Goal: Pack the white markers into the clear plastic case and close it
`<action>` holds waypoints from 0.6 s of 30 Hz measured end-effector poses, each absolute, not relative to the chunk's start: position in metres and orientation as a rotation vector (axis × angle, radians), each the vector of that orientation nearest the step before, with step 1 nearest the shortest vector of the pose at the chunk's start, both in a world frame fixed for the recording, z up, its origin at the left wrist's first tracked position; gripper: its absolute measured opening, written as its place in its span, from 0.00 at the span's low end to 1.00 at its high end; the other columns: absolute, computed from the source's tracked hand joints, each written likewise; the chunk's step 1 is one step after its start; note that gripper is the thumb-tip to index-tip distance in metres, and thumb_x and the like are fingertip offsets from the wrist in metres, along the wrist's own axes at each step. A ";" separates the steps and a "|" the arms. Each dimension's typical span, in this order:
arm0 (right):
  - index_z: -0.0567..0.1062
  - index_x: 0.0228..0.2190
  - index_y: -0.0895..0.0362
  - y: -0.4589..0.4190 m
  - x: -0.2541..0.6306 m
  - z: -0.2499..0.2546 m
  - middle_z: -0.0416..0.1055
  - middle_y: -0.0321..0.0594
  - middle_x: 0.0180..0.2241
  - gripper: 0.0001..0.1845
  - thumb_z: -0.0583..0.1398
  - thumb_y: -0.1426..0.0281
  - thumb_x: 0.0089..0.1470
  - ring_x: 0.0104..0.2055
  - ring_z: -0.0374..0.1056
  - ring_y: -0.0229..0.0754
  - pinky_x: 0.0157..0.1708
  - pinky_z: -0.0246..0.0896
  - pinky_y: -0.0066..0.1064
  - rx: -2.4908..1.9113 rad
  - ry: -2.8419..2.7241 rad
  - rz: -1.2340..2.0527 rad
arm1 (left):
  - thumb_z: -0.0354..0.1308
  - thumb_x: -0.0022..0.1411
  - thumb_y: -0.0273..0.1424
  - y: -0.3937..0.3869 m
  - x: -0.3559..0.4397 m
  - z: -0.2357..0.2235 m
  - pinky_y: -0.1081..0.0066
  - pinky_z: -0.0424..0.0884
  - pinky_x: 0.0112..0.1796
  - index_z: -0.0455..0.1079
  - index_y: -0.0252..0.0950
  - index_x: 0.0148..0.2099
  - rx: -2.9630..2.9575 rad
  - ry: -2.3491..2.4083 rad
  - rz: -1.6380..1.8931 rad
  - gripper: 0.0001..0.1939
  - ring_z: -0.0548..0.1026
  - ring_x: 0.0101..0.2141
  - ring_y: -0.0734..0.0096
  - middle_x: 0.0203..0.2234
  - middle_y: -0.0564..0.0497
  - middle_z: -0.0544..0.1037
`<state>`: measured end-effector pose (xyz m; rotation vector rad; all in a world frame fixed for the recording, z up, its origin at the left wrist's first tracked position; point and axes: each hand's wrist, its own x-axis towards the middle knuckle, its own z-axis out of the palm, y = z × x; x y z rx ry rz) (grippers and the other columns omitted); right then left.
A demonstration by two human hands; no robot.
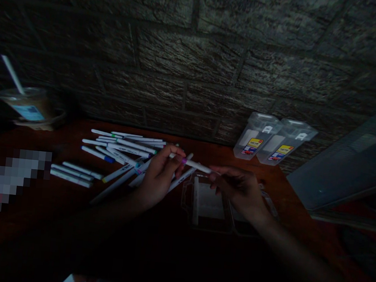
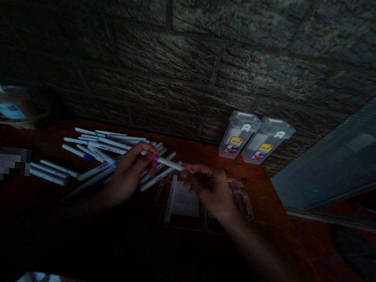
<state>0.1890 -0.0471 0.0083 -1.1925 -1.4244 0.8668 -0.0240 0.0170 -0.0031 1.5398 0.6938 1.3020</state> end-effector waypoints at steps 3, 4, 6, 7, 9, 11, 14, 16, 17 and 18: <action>0.86 0.38 0.50 -0.047 0.189 0.008 0.81 0.35 0.26 0.09 0.71 0.66 0.52 0.23 0.71 0.37 0.22 0.69 0.30 -1.219 -1.442 0.823 | 0.53 0.73 0.34 0.014 -0.027 -0.004 0.71 0.62 0.27 0.70 0.39 0.43 1.656 0.716 1.278 0.07 0.66 0.24 0.72 0.22 0.56 0.69; 0.86 0.37 0.50 -0.048 0.189 0.008 0.81 0.35 0.26 0.09 0.72 0.66 0.52 0.23 0.71 0.36 0.22 0.69 0.30 -1.218 -1.445 0.805 | 0.53 0.74 0.34 0.013 -0.027 -0.004 0.71 0.62 0.27 0.70 0.40 0.44 1.681 0.722 1.273 0.06 0.66 0.24 0.72 0.22 0.56 0.69; 0.86 0.37 0.50 -0.048 0.188 0.009 0.80 0.35 0.25 0.08 0.71 0.68 0.51 0.22 0.70 0.36 0.21 0.68 0.30 -1.206 -1.445 0.769 | 0.53 0.74 0.33 0.013 -0.027 -0.004 0.71 0.63 0.27 0.69 0.40 0.44 1.697 0.727 1.266 0.06 0.67 0.24 0.72 0.22 0.56 0.69; 0.86 0.37 0.50 -0.048 0.188 0.009 0.80 0.34 0.25 0.08 0.71 0.68 0.51 0.21 0.69 0.36 0.21 0.67 0.30 -1.202 -1.442 0.753 | 0.53 0.73 0.33 0.013 -0.027 -0.005 0.72 0.64 0.27 0.69 0.39 0.44 1.692 0.725 1.261 0.05 0.67 0.24 0.73 0.22 0.56 0.69; 0.86 0.36 0.50 -0.048 0.187 0.009 0.80 0.35 0.26 0.08 0.71 0.69 0.50 0.21 0.69 0.35 0.21 0.67 0.29 -1.197 -1.434 0.732 | 0.54 0.73 0.34 0.014 -0.026 -0.006 0.73 0.65 0.26 0.69 0.39 0.44 1.686 0.708 1.259 0.05 0.68 0.24 0.74 0.23 0.56 0.70; 0.86 0.36 0.51 -0.048 0.187 0.009 0.80 0.34 0.26 0.09 0.72 0.68 0.50 0.21 0.69 0.35 0.20 0.66 0.29 -1.193 -1.419 0.737 | 0.56 0.73 0.35 0.014 -0.024 -0.008 0.75 0.64 0.25 0.69 0.39 0.44 1.701 0.681 1.268 0.05 0.68 0.23 0.76 0.24 0.57 0.70; 0.85 0.36 0.51 -0.047 0.187 0.009 0.79 0.34 0.25 0.08 0.72 0.66 0.50 0.20 0.67 0.33 0.18 0.64 0.26 -1.184 -1.398 0.832 | 0.56 0.72 0.34 0.013 -0.024 -0.009 0.76 0.65 0.24 0.69 0.38 0.43 1.731 0.645 1.274 0.05 0.68 0.22 0.77 0.23 0.58 0.70; 0.85 0.31 0.52 -0.047 0.187 0.009 0.77 0.33 0.23 0.06 0.71 0.63 0.53 0.19 0.66 0.32 0.17 0.63 0.25 -1.179 -1.413 0.935 | 0.56 0.72 0.34 0.011 -0.025 -0.008 0.77 0.66 0.24 0.69 0.38 0.43 1.742 0.645 1.253 0.05 0.69 0.22 0.77 0.22 0.58 0.70; 0.84 0.29 0.52 -0.047 0.187 0.009 0.77 0.33 0.22 0.07 0.70 0.62 0.55 0.18 0.66 0.32 0.17 0.63 0.24 -1.175 -1.419 0.978 | 0.56 0.72 0.34 0.009 -0.025 -0.007 0.77 0.66 0.24 0.69 0.38 0.43 1.747 0.650 1.238 0.05 0.69 0.23 0.77 0.22 0.58 0.70; 0.84 0.27 0.53 -0.048 0.186 0.009 0.76 0.33 0.22 0.09 0.70 0.62 0.55 0.18 0.66 0.31 0.17 0.62 0.24 -1.170 -1.418 1.007 | 0.56 0.72 0.34 0.008 -0.025 -0.006 0.77 0.67 0.24 0.68 0.38 0.44 1.750 0.658 1.223 0.05 0.70 0.23 0.76 0.22 0.58 0.71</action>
